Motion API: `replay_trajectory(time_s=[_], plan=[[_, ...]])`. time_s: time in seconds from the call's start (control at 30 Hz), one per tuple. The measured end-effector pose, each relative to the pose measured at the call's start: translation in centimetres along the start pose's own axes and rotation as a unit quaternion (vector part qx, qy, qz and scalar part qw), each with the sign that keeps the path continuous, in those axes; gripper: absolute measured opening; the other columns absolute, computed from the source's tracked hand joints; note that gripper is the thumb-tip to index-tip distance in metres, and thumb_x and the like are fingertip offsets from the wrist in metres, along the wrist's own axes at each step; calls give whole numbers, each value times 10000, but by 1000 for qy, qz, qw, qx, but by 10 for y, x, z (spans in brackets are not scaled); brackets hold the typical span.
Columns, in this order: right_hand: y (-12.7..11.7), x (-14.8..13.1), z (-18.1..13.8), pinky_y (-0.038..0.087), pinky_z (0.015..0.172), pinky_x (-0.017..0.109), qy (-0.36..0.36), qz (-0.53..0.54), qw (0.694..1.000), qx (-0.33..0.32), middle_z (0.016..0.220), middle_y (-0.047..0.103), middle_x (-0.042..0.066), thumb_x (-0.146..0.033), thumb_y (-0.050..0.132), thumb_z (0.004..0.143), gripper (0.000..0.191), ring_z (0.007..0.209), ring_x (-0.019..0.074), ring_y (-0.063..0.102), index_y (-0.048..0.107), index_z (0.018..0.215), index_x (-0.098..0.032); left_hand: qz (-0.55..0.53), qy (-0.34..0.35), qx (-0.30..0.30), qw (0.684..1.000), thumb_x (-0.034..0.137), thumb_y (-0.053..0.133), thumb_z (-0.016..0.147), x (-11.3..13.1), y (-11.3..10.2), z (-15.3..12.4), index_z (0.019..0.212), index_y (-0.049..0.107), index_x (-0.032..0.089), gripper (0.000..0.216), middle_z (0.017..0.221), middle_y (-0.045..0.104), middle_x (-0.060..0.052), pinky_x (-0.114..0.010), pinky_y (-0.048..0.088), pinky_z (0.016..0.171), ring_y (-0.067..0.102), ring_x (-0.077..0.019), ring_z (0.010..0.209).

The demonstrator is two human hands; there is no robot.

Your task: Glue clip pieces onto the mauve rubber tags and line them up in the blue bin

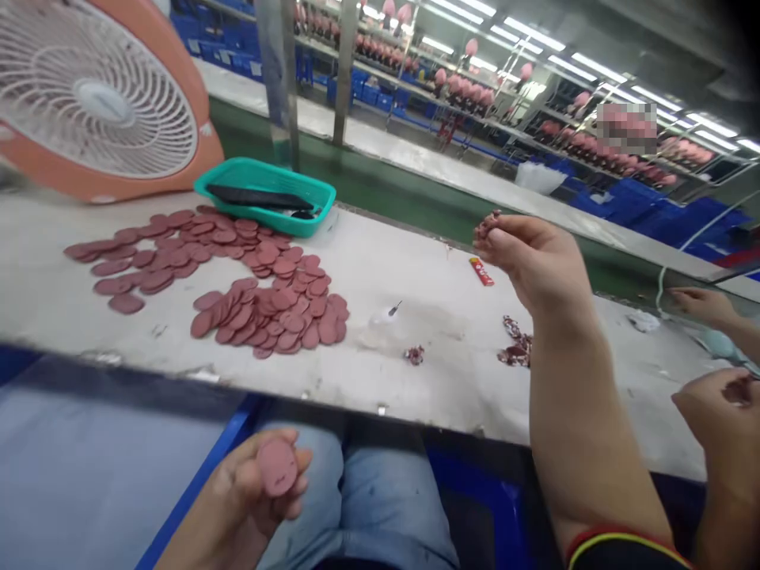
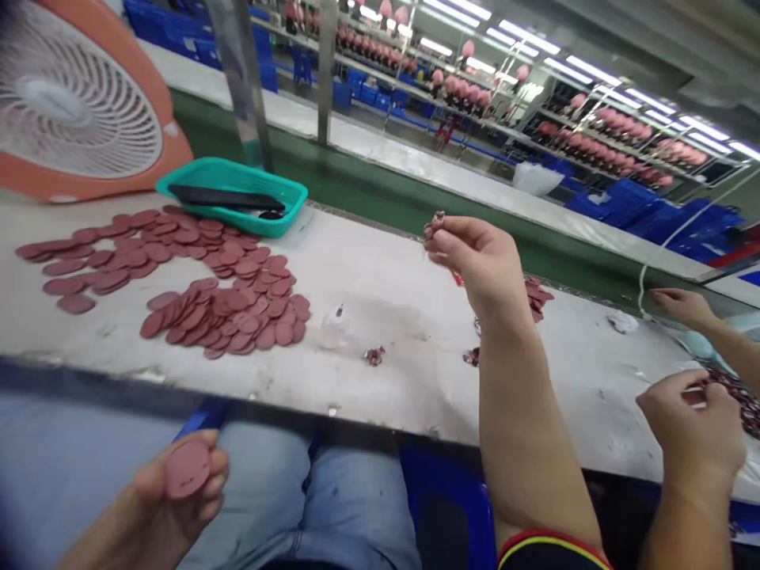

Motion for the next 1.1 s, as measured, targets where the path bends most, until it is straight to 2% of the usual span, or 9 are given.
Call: replay_trajectory(time_s=[0.1, 0.17, 0.23, 0.3, 0.4, 0.47, 0.73, 0.93, 1.1], plan=[[37, -42, -93, 611, 685, 197, -20, 140, 984, -106, 897, 766, -20, -212, 778, 841, 99, 828, 125, 735, 757, 907, -284, -6, 6, 3, 1000, 495, 985, 422, -1, 16, -21, 760, 824, 232, 457, 665, 750, 2, -174, 536, 525, 655, -124, 576], [63, -60, -145, 611, 708, 202, 21, 184, 962, -203, 890, 772, -35, -202, 791, 840, 159, 816, 122, 744, 758, 949, -312, -1, -5, 0, 1000, 505, 984, 427, -3, 16, -28, 754, 822, 213, 467, 667, 735, -11, -174, 527, 534, 628, -112, 566], [82, -70, -178, 612, 719, 232, 33, 195, 947, -253, 909, 772, -18, -192, 786, 846, 181, 805, 133, 742, 759, 986, -304, 12, -9, -22, 1000, 536, 971, 448, -6, 11, -31, 765, 822, 195, 488, 669, 714, -18, -174, 516, 535, 602, -106, 564], [92, -76, -195, 595, 696, 233, 7, 173, 948, -268, 868, 764, 5, -171, 789, 838, 176, 762, 132, 724, 767, 988, -260, 27, -2, -70, 997, 568, 942, 510, -10, 6, -31, 776, 819, 179, 487, 663, 684, -22, -178, 509, 538, 580, -108, 574], [96, -78, -200, 568, 646, 213, -33, 144, 951, -273, 795, 742, 18, -153, 792, 830, 152, 702, 121, 693, 771, 971, -202, 33, 13, -133, 990, 580, 893, 612, -14, 0, -31, 745, 800, 171, 439, 669, 648, -20, -179, 501, 551, 551, -111, 600], [96, -79, -200, 571, 631, 212, -41, 149, 949, -275, 796, 737, 19, -163, 796, 828, 153, 689, 121, 689, 771, 974, -198, 30, 16, -144, 989, 578, 877, 641, -15, -1, -32, 725, 784, 170, 427, 669, 627, -9, -173, 492, 552, 529, -103, 597], [94, -80, -203, 556, 635, 241, -63, 130, 945, -294, 808, 757, 20, -187, 785, 846, 137, 699, 135, 681, 765, 981, -204, 24, -8, -149, 989, 469, 860, 729, -17, 0, -35, 637, 750, 175, 327, 684, 647, -2, -172, 519, 575, 575, -96, 594], [94, -78, -201, 552, 653, 239, -70, 123, 943, -301, 820, 771, 18, -188, 784, 849, 132, 698, 127, 682, 761, 978, -195, 32, -15, -134, 990, 528, 854, 712, -16, 4, -37, 751, 790, 173, 363, 676, 625, 10, -174, 504, 580, 563, -99, 608], [95, -76, -201, 564, 645, 230, -63, 129, 941, -307, 820, 773, 18, -171, 788, 839, 143, 696, 130, 693, 762, 977, -197, 30, -36, -135, 990, 505, 844, 738, -18, 3, -36, 743, 781, 165, 345, 680, 633, 9, -163, 495, 576, 554, -84, 587]])
Point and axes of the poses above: each hand's wrist, its own z-axis towards the middle knuckle, its own y-axis out of the palm, x = y × z, the point moved 2 cm from there along z, towards the middle knuckle
